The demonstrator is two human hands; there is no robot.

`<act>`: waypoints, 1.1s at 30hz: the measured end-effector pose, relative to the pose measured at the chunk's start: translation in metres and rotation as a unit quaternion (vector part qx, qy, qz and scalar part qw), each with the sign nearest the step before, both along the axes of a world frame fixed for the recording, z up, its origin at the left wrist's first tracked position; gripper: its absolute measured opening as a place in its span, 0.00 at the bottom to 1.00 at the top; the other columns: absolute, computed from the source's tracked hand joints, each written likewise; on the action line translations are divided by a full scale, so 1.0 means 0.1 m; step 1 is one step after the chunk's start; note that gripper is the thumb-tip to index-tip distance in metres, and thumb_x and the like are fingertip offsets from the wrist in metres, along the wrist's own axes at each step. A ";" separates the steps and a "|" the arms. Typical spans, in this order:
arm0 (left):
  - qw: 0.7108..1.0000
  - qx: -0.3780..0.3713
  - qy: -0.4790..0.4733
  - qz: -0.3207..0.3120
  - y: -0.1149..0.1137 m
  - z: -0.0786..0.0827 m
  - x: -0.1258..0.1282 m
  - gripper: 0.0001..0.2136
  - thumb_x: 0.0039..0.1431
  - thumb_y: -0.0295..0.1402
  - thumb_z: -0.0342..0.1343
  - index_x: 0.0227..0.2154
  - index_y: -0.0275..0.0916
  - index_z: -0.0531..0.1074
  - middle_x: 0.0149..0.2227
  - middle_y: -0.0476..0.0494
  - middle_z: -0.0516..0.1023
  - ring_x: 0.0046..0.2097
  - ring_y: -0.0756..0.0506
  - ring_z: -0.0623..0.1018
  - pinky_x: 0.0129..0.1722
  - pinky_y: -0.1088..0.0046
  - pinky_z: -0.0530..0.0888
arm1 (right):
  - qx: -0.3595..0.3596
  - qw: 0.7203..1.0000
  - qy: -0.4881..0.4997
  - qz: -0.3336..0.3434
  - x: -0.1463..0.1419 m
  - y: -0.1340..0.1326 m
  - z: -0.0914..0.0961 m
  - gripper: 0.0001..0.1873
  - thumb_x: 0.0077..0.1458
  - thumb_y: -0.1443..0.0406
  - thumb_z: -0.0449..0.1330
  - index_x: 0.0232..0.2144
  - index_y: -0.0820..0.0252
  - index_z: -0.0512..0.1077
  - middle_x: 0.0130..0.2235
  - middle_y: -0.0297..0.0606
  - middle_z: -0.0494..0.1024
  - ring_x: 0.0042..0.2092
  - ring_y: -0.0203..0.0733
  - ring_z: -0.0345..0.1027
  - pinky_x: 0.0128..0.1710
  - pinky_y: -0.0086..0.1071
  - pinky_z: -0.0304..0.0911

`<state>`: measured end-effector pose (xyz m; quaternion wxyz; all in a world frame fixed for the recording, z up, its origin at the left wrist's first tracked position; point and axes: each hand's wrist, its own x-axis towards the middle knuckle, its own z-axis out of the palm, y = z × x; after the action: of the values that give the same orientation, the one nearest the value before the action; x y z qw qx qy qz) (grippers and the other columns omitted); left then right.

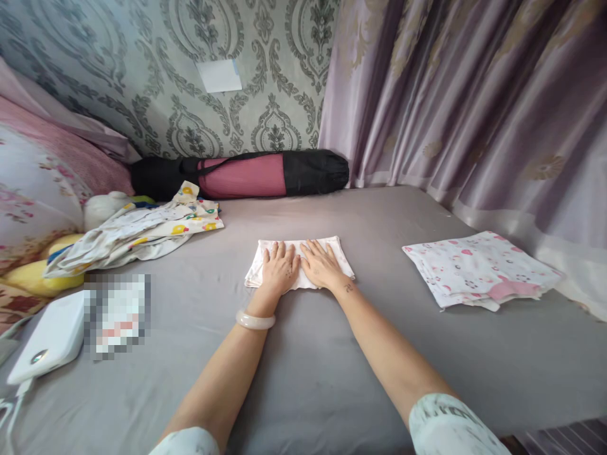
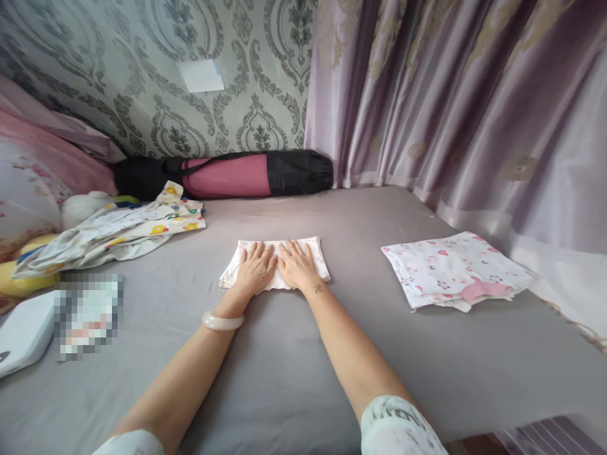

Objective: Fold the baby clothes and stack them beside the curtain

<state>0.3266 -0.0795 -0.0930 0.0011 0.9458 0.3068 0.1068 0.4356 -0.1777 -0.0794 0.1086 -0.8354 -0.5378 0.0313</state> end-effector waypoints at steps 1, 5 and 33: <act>1.000 0.009 -0.012 0.011 0.02 0.00 -0.01 0.25 0.68 0.41 0.35 0.61 0.35 0.61 0.65 0.32 0.59 0.67 0.34 0.55 0.63 0.47 0.52 | 0.010 1.000 -0.012 -0.009 0.02 -0.02 0.01 0.29 0.65 0.59 0.39 0.65 0.60 0.54 0.68 0.44 0.51 0.68 0.47 0.40 0.66 0.50 0.32; 0.998 0.026 -0.034 0.043 0.12 -0.05 -0.07 0.26 0.67 0.43 0.35 0.61 0.33 0.61 0.65 0.30 0.57 0.67 0.33 0.53 0.63 0.46 0.51 | 0.009 0.998 -0.022 -0.058 0.12 -0.08 0.00 0.29 0.66 0.60 0.38 0.65 0.62 0.54 0.68 0.45 0.51 0.68 0.50 0.39 0.65 0.53 0.31; 0.995 -0.083 0.024 0.057 0.56 -0.01 -0.36 0.27 0.68 0.43 0.32 0.64 0.34 0.55 0.67 0.36 0.53 0.68 0.35 0.53 0.63 0.51 0.55 | -0.068 0.985 0.036 -0.152 0.47 -0.21 -0.04 0.34 0.65 0.57 0.34 0.67 0.74 0.45 0.69 0.49 0.43 0.69 0.50 0.36 0.66 0.47 0.35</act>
<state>0.2907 -0.0235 -0.0941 0.0664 0.9256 0.3682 0.0577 0.4824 -0.1983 -0.0836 0.0743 -0.9113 -0.3967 0.0812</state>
